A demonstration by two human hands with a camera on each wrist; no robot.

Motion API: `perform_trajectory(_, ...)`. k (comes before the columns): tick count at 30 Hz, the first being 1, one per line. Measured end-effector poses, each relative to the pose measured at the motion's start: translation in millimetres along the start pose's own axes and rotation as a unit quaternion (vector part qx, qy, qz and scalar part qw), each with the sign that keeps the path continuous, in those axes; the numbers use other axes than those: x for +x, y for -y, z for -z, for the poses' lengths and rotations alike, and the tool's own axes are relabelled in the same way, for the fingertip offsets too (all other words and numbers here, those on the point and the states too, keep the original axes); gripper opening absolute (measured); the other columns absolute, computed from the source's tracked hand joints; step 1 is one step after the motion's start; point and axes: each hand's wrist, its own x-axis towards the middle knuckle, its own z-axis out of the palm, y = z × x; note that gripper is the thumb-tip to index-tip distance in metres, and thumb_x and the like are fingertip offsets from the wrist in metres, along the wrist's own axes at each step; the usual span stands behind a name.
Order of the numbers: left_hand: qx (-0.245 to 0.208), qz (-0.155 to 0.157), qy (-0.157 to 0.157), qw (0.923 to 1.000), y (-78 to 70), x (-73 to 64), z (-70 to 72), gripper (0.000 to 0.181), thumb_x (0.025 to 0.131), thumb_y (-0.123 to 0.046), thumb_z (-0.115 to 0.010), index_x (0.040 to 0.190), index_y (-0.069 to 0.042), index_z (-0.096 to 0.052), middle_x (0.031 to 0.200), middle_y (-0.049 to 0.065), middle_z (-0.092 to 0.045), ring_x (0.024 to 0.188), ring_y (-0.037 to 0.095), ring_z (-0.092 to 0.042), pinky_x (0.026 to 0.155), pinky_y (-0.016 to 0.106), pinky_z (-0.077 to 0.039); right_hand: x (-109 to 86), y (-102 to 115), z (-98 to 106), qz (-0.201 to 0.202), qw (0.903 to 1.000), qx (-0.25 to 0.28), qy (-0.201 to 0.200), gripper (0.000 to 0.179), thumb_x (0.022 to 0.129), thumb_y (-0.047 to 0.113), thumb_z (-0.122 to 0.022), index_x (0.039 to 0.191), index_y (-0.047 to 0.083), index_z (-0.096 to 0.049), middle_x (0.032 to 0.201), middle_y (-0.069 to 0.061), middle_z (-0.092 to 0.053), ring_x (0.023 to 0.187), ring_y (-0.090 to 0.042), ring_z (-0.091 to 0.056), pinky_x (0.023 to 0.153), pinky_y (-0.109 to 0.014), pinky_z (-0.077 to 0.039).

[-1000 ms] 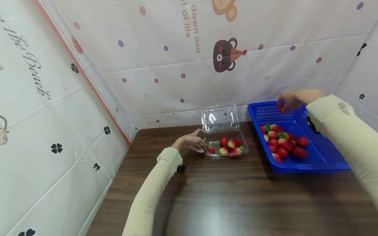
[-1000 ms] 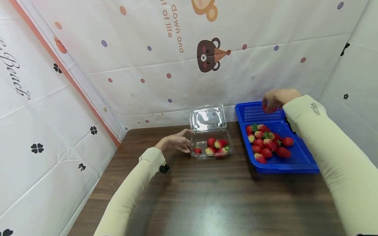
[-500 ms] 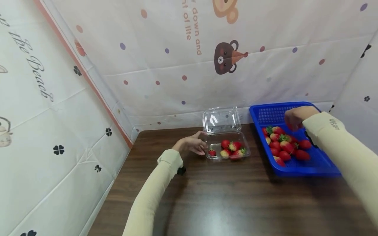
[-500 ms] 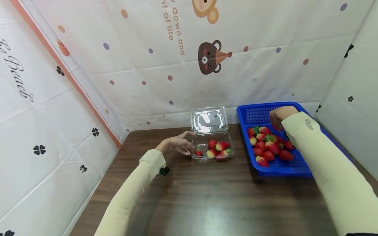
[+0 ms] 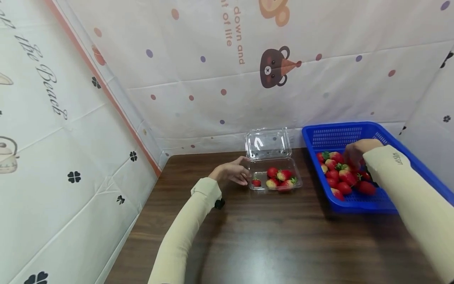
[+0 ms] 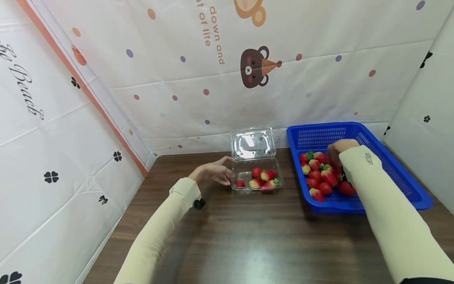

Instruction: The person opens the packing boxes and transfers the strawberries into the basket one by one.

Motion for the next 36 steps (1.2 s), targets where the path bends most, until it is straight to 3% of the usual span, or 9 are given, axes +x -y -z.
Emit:
perform_trajectory(6,0.01,-0.011,-0.002,0.9999,0.2,-0.4,-0.4,0.072,0.097,0.001,-0.059,0.154,-0.024,-0.023,0.103,0.016,-0.065,0.074,0.024,-0.068,0.065,0.028,-0.066,-25.5,9,6,-0.033,0.9959,0.084,-0.004,0.049,0.075,0.001,-0.074,0.122,-0.001,-0.063,0.108,-0.03,-0.062,0.099,-0.044,-0.06,0.071,-0.045,-0.066)
perform_trajectory(10,0.003,-0.008,-0.003,1.0,0.4,0.0,-0.5,0.072,0.097,0.002,-0.058,0.154,-0.024,-0.023,0.102,0.015,-0.064,0.074,0.024,-0.068,0.066,0.027,-0.065,-32.1,24,23,-0.016,0.9985,0.052,-0.003,0.052,0.081,0.002,-0.074,0.129,-0.005,-0.055,0.114,-0.033,-0.059,0.102,-0.044,-0.06,0.074,-0.047,-0.065)
perform_trajectory(13,-0.001,-0.006,-0.002,1.0,0.8,1.3,-0.1,0.071,0.097,0.003,-0.056,0.154,-0.024,-0.022,0.102,0.015,-0.063,0.074,0.024,-0.067,0.065,0.027,-0.065,-31.2,43,43,0.026,0.9994,0.022,-0.011,0.057,0.088,0.002,-0.068,0.138,-0.01,-0.046,0.127,-0.039,-0.053,0.108,-0.048,-0.061,0.081,-0.051,-0.064)
perform_trajectory(16,-0.003,-0.005,-0.001,1.0,1.4,1.9,0.0,0.071,0.098,0.003,-0.056,0.154,-0.024,-0.022,0.102,0.015,-0.063,0.074,0.024,-0.067,0.064,0.027,-0.065,-29.6,73,61,0.105,0.9939,-0.011,-0.031,0.051,0.095,0.004,-0.06,0.14,-0.014,-0.044,0.128,-0.038,-0.054,0.105,-0.044,-0.064,0.083,-0.051,-0.064)
perform_trajectory(20,-0.004,-0.006,0.0,1.0,1.9,2.6,0.2,0.071,0.098,0.003,-0.056,0.154,-0.024,-0.022,0.103,0.015,-0.064,0.075,0.024,-0.068,0.064,0.027,-0.065,-30.5,126,68,0.227,0.9689,-0.071,-0.068,0.041,0.095,0.008,-0.062,0.13,-0.011,-0.056,0.118,-0.028,-0.065,0.099,-0.034,-0.066,0.085,-0.049,-0.063)
perform_trajectory(23,-0.005,-0.007,-0.001,1.0,1.6,3.4,0.9,0.071,0.097,0.002,-0.057,0.153,-0.025,-0.022,0.102,0.014,-0.064,0.074,0.024,-0.068,0.064,0.027,-0.065,-25.1,165,57,0.277,0.9541,-0.083,-0.077,0.036,0.093,0.011,-0.066,0.125,-0.005,-0.063,0.116,-0.024,-0.067,0.102,-0.032,-0.066,0.088,-0.047,-0.062)
perform_trajectory(25,-0.006,-0.007,-0.001,1.0,1.0,3.3,1.6,0.07,0.097,0.002,-0.057,0.152,-0.025,-0.023,0.102,0.015,-0.064,0.074,0.024,-0.068,0.064,0.028,-0.065,-17.5,186,46,0.291,0.9516,-0.076,-0.063,0.037,0.093,0.011,-0.066,0.127,-0.003,-0.063,0.12,-0.025,-0.066,0.107,-0.035,-0.066,0.091,-0.047,-0.062)
perform_trajectory(32,-0.002,-0.004,-0.001,1.0,0.2,0.8,3.1,0.069,0.098,0.002,-0.056,0.153,-0.025,-0.023,0.105,0.017,-0.064,0.075,0.024,-0.068,0.064,0.027,-0.065,11.7,231,-1,0.247,0.9662,-0.072,-0.004,0.041,0.092,0.017,-0.069,0.131,0.002,-0.065,0.128,-0.016,-0.067,0.116,-0.03,-0.064,0.1,-0.043,-0.059)
perform_trajectory(36,-0.007,-0.003,-0.003,1.0,0.7,1.1,2.3,0.069,0.098,0.002,-0.056,0.153,-0.025,-0.023,0.103,0.015,-0.064,0.074,0.024,-0.068,0.063,0.027,-0.065,23.1,242,-20,0.226,0.9683,-0.105,-0.008,0.033,0.087,0.013,-0.07,0.119,0.006,-0.072,0.113,-0.007,-0.07,0.098,-0.018,-0.062,0.086,-0.03,-0.059)
